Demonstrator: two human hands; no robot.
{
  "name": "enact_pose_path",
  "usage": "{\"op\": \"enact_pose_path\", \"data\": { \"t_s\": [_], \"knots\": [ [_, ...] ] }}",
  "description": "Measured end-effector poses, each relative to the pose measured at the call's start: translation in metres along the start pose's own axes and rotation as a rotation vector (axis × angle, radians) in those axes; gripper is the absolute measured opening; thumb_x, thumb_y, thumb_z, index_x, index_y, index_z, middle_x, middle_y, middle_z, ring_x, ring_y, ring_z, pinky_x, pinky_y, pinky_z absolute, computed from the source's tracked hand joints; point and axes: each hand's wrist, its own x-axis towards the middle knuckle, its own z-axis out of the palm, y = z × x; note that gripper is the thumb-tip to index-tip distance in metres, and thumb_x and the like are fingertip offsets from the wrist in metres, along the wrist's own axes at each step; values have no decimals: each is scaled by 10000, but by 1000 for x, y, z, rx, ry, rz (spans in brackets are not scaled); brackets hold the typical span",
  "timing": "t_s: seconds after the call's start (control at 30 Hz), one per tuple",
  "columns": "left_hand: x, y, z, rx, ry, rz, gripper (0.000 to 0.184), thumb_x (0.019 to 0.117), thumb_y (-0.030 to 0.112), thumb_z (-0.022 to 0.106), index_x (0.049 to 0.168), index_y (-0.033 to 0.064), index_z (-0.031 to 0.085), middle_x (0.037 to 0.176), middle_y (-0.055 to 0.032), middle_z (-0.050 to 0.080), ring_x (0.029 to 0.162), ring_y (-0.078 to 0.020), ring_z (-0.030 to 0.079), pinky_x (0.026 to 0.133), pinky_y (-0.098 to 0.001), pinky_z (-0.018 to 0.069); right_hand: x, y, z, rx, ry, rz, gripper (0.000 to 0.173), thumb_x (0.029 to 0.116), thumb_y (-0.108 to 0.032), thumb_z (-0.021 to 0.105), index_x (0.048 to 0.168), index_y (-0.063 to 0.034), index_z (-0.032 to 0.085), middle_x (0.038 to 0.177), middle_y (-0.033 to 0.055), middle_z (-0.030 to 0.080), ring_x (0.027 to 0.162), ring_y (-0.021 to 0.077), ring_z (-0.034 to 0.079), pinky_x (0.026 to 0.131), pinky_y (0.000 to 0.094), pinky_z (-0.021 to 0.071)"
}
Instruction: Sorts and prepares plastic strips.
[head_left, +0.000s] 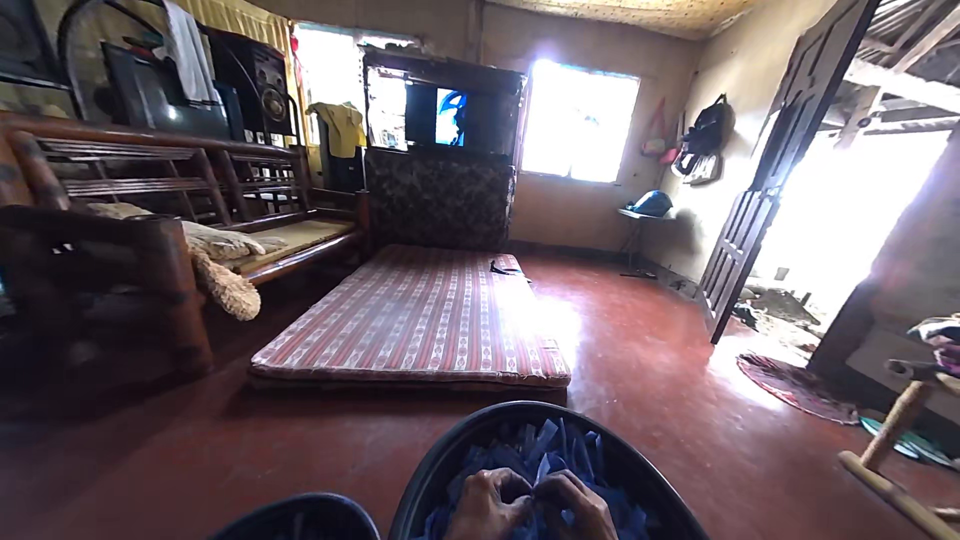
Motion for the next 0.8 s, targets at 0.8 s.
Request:
{"op": "enact_pose_path", "data": {
  "t_s": [0.8],
  "knots": [
    [-9,3,23,280,136,435,136,900,33,672,971,-63,737,950,-218,725,856,-343,733,781,-487,596,10,-8,-1,545,118,709,235,856,78,562,1090,71,573,835,65,623,678,91,604,649,266,529]
  ]
}}
